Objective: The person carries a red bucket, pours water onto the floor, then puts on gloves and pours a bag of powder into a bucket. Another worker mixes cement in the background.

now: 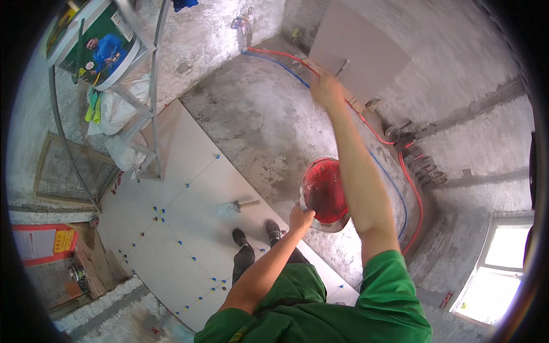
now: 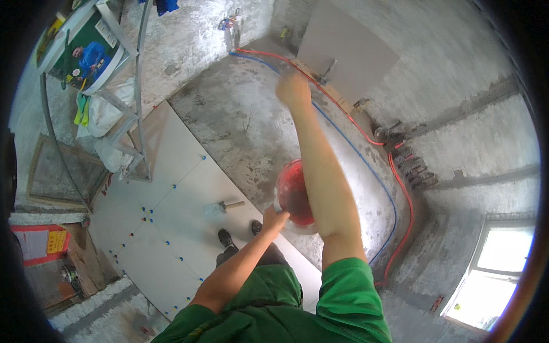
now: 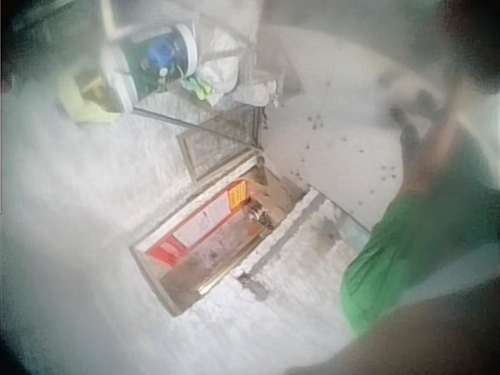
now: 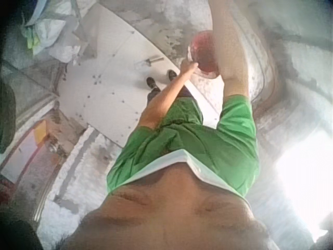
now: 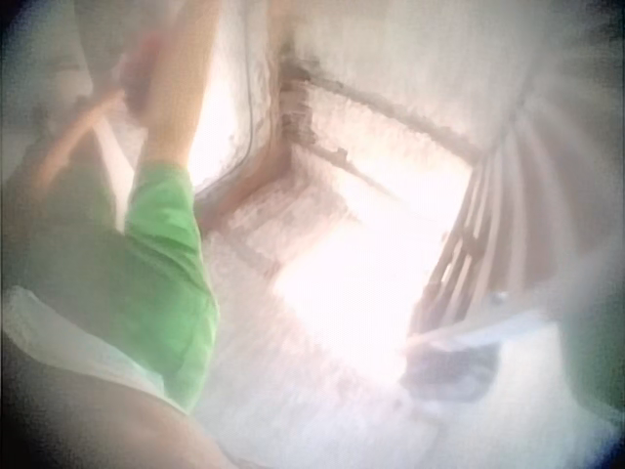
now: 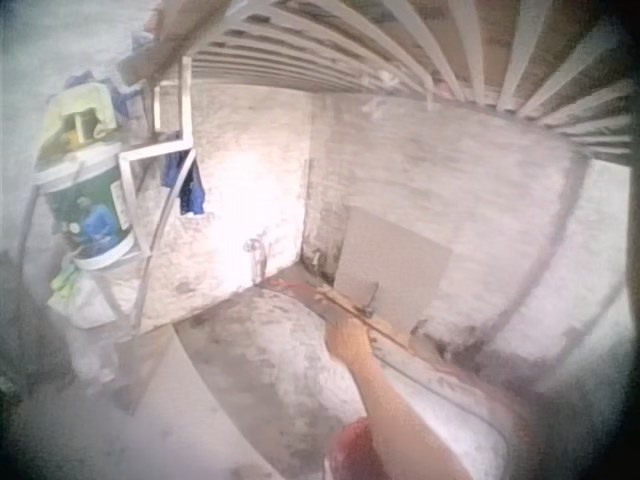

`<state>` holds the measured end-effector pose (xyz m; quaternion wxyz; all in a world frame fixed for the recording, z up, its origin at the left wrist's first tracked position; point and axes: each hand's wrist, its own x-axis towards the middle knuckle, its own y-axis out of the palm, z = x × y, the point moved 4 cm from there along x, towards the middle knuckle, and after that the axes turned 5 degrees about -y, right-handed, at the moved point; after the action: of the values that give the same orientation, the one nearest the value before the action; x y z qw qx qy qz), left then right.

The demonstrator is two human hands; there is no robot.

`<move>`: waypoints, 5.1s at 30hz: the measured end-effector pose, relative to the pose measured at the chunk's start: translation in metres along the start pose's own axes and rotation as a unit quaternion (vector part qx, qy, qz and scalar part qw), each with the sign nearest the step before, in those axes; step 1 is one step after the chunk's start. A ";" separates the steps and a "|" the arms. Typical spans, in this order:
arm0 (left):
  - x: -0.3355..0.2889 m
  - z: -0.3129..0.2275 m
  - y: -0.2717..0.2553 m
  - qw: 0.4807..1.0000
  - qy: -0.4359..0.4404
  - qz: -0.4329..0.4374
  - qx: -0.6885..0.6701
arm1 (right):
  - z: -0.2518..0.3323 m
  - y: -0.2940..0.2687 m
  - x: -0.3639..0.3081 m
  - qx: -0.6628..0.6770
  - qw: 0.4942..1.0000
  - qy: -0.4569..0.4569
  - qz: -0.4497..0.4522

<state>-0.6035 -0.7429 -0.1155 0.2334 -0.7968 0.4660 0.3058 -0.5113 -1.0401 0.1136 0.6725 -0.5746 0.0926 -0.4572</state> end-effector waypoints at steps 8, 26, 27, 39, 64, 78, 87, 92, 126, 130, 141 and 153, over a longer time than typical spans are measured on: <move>0.000 -0.025 -0.011 0.996 0.026 -0.073 0.050 | -0.027 -0.043 -0.045 0.224 0.972 0.043 -0.057; -0.061 0.023 0.057 0.975 0.030 0.158 0.154 | -0.196 -0.039 -0.303 0.367 0.791 0.487 -0.043; -0.064 0.029 0.062 0.974 0.024 0.168 0.149 | -0.206 -0.075 -0.271 0.254 0.885 0.385 -0.060; -0.089 0.015 0.096 0.952 0.049 0.210 0.219 | -0.170 -0.052 -0.451 0.068 0.798 0.596 -0.051; -0.081 0.026 0.142 0.916 0.055 0.268 0.293 | -0.186 -0.033 -0.556 0.064 0.620 0.763 -0.172; -0.080 0.017 0.161 0.921 0.042 0.283 0.264 | -0.336 -0.327 -0.477 -0.036 0.728 0.556 -0.398; -0.082 0.015 0.168 0.909 0.083 0.275 0.304 | -0.201 -0.082 -0.549 0.165 0.598 0.741 -0.257; -0.090 0.025 0.169 0.894 0.056 0.295 0.333 | -0.175 -0.017 -0.577 0.054 0.486 0.843 -0.224; -0.039 0.002 0.138 0.965 0.016 0.180 0.189 | -0.299 -0.133 -0.321 0.312 0.805 0.421 -0.278; -0.034 -0.030 0.127 0.974 0.057 0.137 0.172 | -0.296 -0.180 -0.265 0.332 0.799 0.393 -0.311; -0.024 -0.030 0.125 0.980 0.034 0.122 0.151 | -0.246 0.046 -0.437 -0.028 0.756 0.653 0.019; -0.018 -0.025 0.104 0.996 -0.015 0.084 0.022 | -0.100 -0.129 -0.017 0.163 0.971 0.004 -0.172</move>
<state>-0.6957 -0.7961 -0.0942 0.2315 -0.7447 0.5344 0.3259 -0.6514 -1.0870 0.1848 0.6678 -0.4627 -0.0809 -0.5774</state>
